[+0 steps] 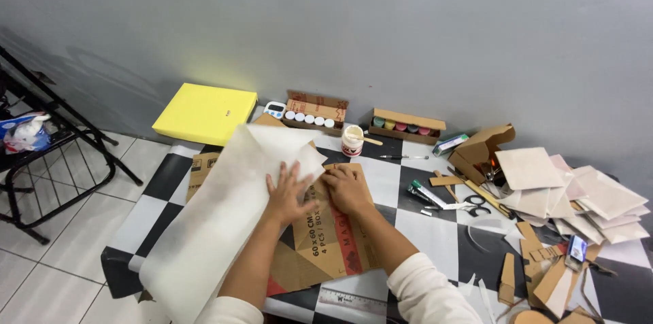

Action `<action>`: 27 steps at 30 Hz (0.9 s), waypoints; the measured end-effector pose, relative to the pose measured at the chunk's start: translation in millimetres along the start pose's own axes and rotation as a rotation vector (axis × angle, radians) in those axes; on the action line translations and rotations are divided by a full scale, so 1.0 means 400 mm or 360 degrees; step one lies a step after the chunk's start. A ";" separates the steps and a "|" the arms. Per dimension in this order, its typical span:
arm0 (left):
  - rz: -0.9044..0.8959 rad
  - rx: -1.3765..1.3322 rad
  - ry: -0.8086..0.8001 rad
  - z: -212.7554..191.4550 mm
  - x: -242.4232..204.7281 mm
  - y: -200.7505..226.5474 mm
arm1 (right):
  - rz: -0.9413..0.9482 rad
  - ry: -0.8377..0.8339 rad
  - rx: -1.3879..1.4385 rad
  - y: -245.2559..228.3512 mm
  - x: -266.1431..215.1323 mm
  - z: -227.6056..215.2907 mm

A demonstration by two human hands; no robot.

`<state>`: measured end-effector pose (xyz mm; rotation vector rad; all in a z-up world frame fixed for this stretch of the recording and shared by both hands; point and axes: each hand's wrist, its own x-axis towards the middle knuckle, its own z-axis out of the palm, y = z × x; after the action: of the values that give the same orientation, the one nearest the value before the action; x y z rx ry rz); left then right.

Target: The person is preparing cardboard components for a project, including folding a small paper template and measuring/marking a large cardboard box using a ruler.

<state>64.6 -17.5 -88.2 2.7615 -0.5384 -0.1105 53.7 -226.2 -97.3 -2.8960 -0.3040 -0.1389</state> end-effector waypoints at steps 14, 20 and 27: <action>-0.0183 0.0332 -0.0323 0.007 0.005 0.039 | 0.0145 -0.0249 0.0429 0.094 -0.104 -0.034; -0.0200 0.0158 -0.0072 0.141 0.098 -0.064 | -0.0393 -0.1032 0.0190 -0.067 -0.278 -0.174; -0.0161 -0.0001 -0.0067 0.069 0.014 0.006 | -0.0440 -0.1278 -0.0298 -0.163 -0.361 -0.141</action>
<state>65.3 -30.0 -113.7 2.7912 -0.4094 -0.1929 -105.0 -205.1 -45.4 -2.9217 -0.8536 1.0162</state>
